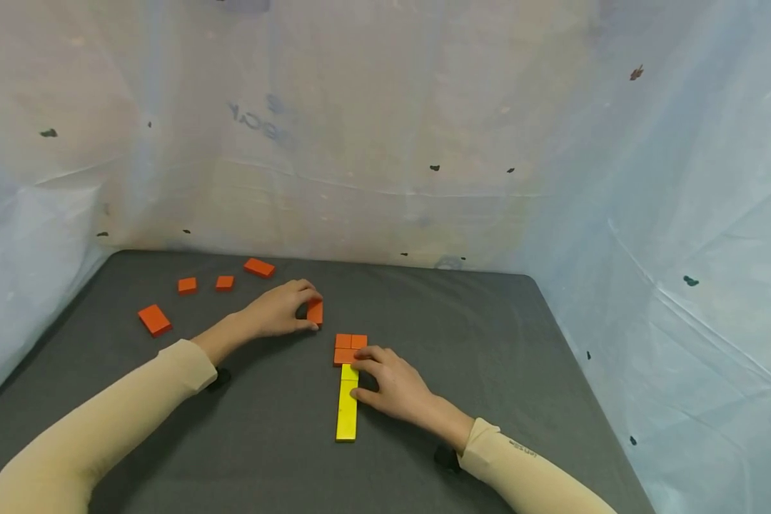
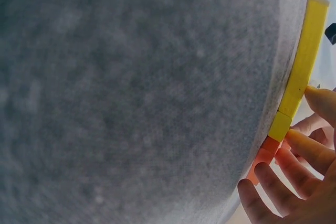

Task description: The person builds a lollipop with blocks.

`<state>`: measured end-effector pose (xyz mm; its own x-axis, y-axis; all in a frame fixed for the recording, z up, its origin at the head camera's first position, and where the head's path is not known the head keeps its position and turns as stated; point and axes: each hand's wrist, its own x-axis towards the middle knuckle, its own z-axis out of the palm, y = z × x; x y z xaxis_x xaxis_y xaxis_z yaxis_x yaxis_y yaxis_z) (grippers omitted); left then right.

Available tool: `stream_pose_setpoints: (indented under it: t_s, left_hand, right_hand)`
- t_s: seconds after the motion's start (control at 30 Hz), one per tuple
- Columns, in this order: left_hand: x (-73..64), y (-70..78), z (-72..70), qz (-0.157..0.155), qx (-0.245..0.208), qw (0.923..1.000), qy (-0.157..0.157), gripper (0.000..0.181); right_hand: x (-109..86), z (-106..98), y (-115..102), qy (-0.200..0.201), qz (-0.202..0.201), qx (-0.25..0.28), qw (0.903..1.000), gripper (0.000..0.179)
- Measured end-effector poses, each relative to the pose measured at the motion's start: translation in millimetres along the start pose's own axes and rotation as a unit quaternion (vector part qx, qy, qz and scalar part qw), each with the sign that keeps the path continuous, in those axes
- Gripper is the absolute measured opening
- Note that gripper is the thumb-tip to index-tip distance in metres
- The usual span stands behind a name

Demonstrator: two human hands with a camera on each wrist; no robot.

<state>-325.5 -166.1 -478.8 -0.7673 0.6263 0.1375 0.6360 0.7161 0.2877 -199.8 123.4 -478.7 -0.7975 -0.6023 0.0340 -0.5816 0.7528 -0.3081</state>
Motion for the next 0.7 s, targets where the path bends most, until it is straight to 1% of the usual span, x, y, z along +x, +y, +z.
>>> stream_pose_setpoints:
  t_s: [0.3, 0.53, 0.7]
  left_hand:
    - [-2.7, 20.7, 5.1, 0.020, 0.009, 0.9991, -0.037, 0.060]
    - [-2.7, 26.7, 11.6, 0.027, 0.018, 0.9985, -0.043, 0.059]
    - [-2.3, 30.2, 14.7, 0.031, 0.016, 0.9984, -0.044, 0.058]
  right_hand:
    - [-0.2, -1, -1, -0.001, 0.003, 0.002, 1.0000, 0.048]
    - [0.0, 1, 0, 0.008, 0.000, -0.011, 0.9999, 0.048]
    - [-0.8, 3, 1, 0.013, -0.005, -0.017, 0.9998, 0.048]
